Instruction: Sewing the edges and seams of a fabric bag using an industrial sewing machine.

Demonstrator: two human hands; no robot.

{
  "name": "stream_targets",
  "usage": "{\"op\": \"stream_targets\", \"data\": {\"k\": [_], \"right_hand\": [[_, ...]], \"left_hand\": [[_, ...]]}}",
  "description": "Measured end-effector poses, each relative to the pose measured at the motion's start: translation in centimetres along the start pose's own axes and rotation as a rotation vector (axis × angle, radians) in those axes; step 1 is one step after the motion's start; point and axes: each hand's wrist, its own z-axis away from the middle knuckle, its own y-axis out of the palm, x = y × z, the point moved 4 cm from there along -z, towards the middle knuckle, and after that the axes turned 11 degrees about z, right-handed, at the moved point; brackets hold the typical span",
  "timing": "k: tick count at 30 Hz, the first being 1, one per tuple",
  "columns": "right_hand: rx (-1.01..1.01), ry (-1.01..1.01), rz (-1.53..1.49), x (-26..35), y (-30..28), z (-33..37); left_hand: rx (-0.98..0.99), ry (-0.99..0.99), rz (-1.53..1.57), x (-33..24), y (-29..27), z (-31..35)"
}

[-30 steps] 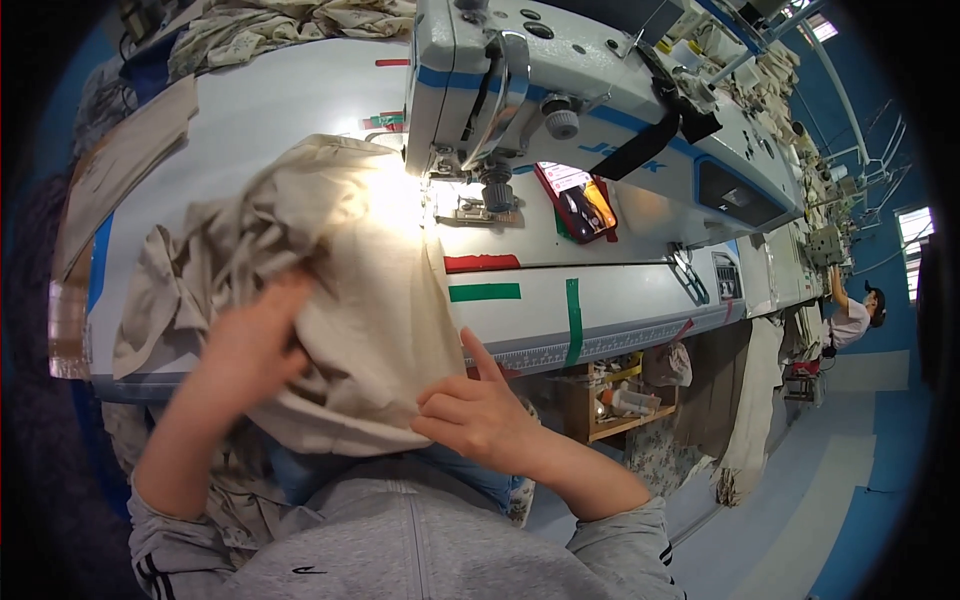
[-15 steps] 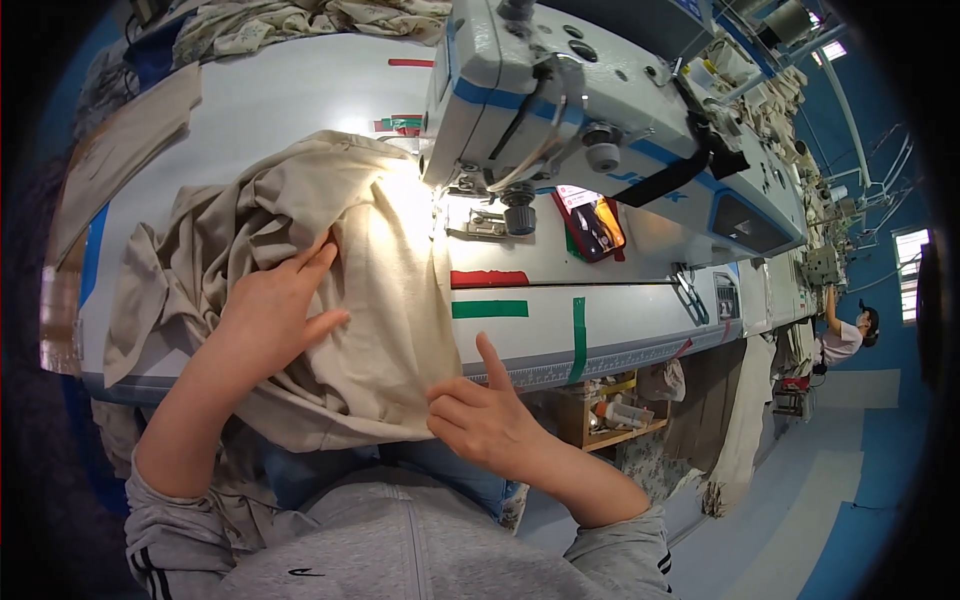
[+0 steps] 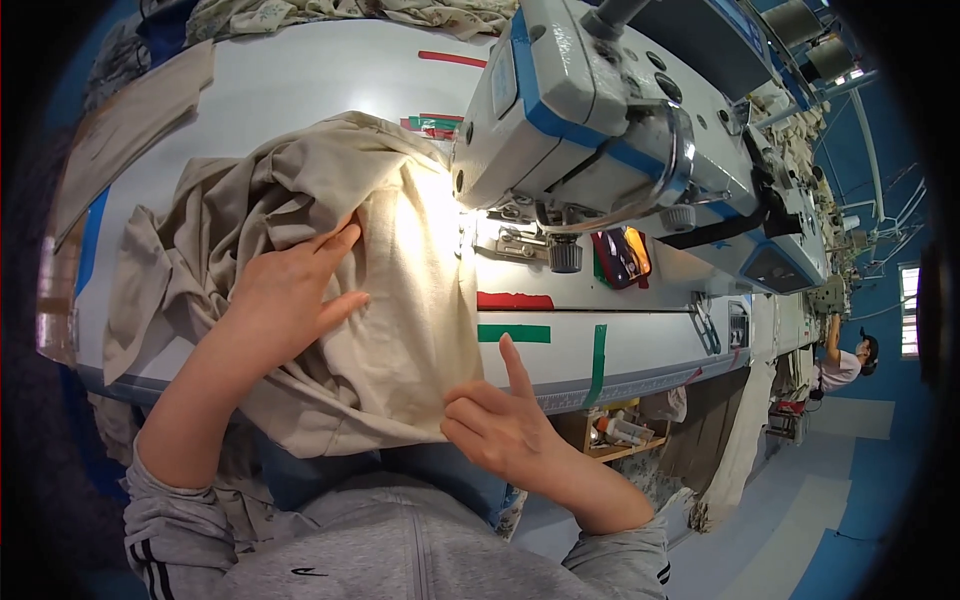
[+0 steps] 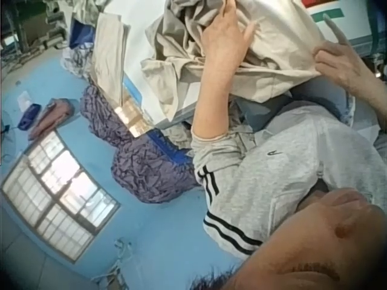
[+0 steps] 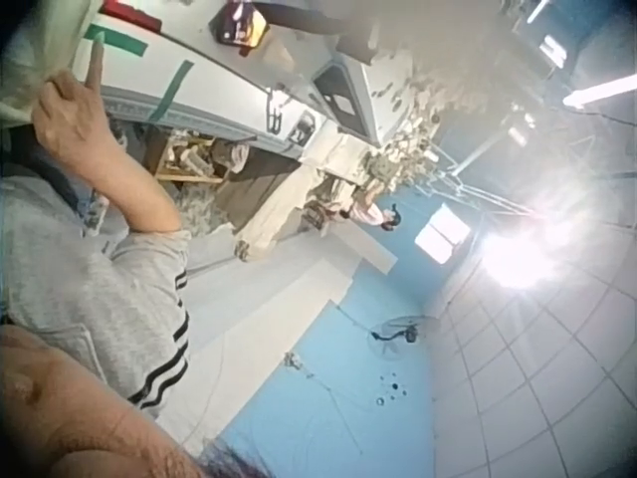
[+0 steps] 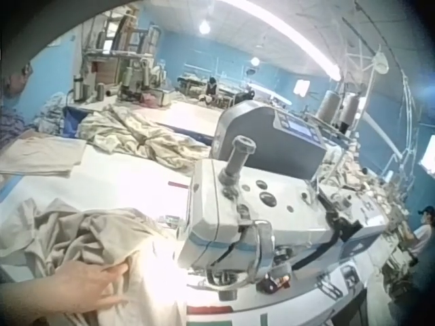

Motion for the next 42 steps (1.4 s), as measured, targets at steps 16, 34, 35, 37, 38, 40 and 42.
{"op": "stream_targets", "data": {"k": [16, 34, 35, 37, 38, 40, 42], "right_hand": [[0.025, 0.018, -0.026, -2.1, -0.3, -1.6], [0.075, 0.672, -0.002, -8.6, 2.3, -5.6], [-0.01, 0.673, -0.024, -8.4, 2.4, -5.4], [-0.108, 0.68, -0.077, -8.2, 2.5, -4.8], [-0.105, 0.681, -0.075, -8.3, 2.6, -4.6], [-0.196, 0.628, -0.124, -8.2, 2.3, -4.6], [-0.172, 0.634, -0.117, -8.0, 2.3, -4.7]], "left_hand": [[-0.01, -0.049, 0.006, 0.2, -0.1, -2.1], [-0.149, 0.517, 0.022, -6.3, 1.8, -3.3], [-0.149, 0.518, 0.024, -6.0, 2.7, -3.5], [-0.094, 0.512, 0.145, -5.4, 4.4, -3.9], [-0.095, 0.512, 0.148, -5.1, 4.7, -4.0], [-0.157, 0.477, 0.15, -4.4, 4.7, -4.1], [-0.162, 0.509, 0.107, -4.5, 4.6, -3.9]]}}
